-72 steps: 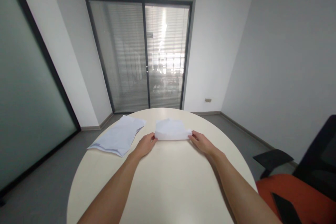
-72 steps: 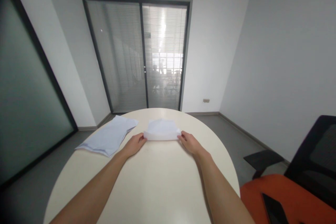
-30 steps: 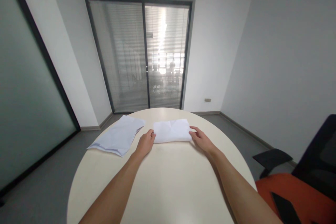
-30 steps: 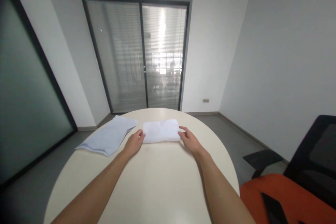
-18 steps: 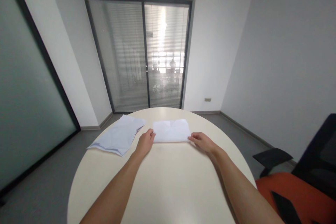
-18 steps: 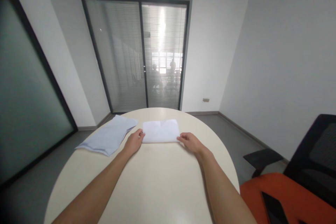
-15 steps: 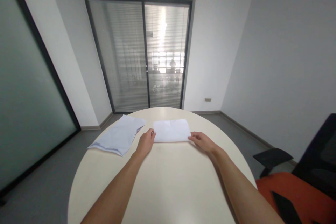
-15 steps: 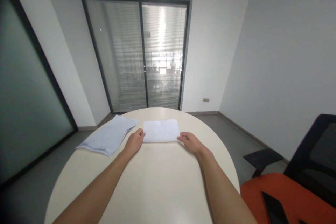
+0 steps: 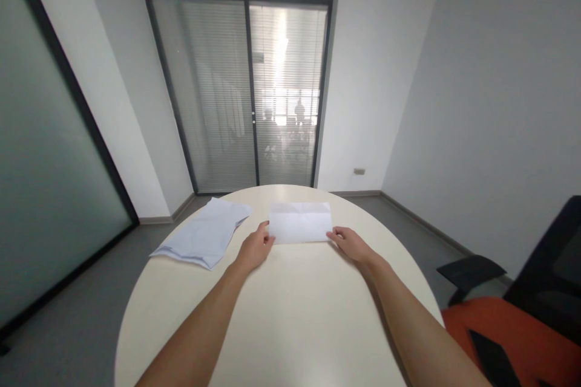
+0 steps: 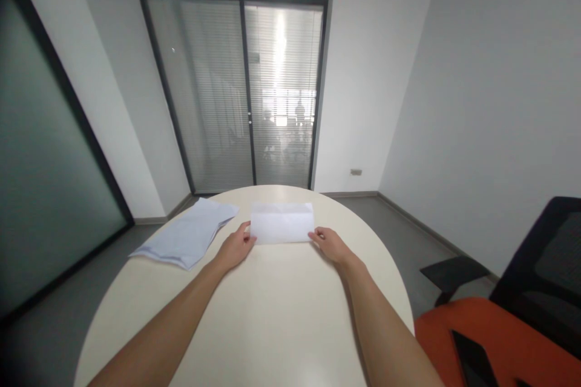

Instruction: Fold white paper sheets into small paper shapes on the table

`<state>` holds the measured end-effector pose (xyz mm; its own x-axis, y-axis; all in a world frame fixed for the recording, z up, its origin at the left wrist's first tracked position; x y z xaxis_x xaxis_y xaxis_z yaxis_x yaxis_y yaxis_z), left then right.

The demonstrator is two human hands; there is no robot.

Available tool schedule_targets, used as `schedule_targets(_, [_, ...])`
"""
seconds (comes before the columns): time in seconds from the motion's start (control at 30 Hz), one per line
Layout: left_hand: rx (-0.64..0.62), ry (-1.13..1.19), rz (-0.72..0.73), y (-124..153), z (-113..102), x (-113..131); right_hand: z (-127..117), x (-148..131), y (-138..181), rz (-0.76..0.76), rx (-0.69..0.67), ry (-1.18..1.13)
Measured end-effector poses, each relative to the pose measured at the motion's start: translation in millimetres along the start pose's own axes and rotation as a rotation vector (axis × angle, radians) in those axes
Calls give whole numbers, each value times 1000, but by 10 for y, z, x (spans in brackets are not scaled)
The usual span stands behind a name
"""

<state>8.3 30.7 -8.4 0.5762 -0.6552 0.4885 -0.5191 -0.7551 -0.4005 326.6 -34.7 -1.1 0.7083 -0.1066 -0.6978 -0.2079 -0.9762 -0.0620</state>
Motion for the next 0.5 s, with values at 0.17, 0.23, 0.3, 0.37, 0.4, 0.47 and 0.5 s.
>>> schedule_targets(0.17, [24, 8, 0, -17, 8, -22, -5, -2, -5, 30, 17, 25])
schedule_targets(0.23, [36, 9, -2, -18, 5, -11, 8, 6, -17, 39, 22, 30])
schedule_targets(0.3, [45, 5, -3, -19, 2, 4, 25, 14, -33, 41, 38, 35])
schedule_targets(0.37, [39, -14, -10, -26, 5, 16, 38, 18, -48, 38, 59, 39])
schedule_targets(0.4, [33, -27, -11, -32, 8, 19, 42, 18, -55, 34, 66, 42])
schedule_targets(0.47, [21, -54, -13, -51, 18, 12, 45, 16, -68, 24, 70, 51])
schedule_targets(0.5, [16, -67, -17, -62, 25, 3, 45, 17, -75, 22, 68, 56])
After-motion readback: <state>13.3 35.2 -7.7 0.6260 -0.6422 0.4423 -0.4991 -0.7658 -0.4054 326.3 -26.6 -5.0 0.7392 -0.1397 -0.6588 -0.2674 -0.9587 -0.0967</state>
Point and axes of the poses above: each hand's wrist, its own y-axis away from the middle knuckle, its own z-axis out of the palm, x = y × z, the point moved 1 cm from there along -y, towards the middle knuckle, and after that the axes turned 15 degrees about z, right-handed, at the moved point
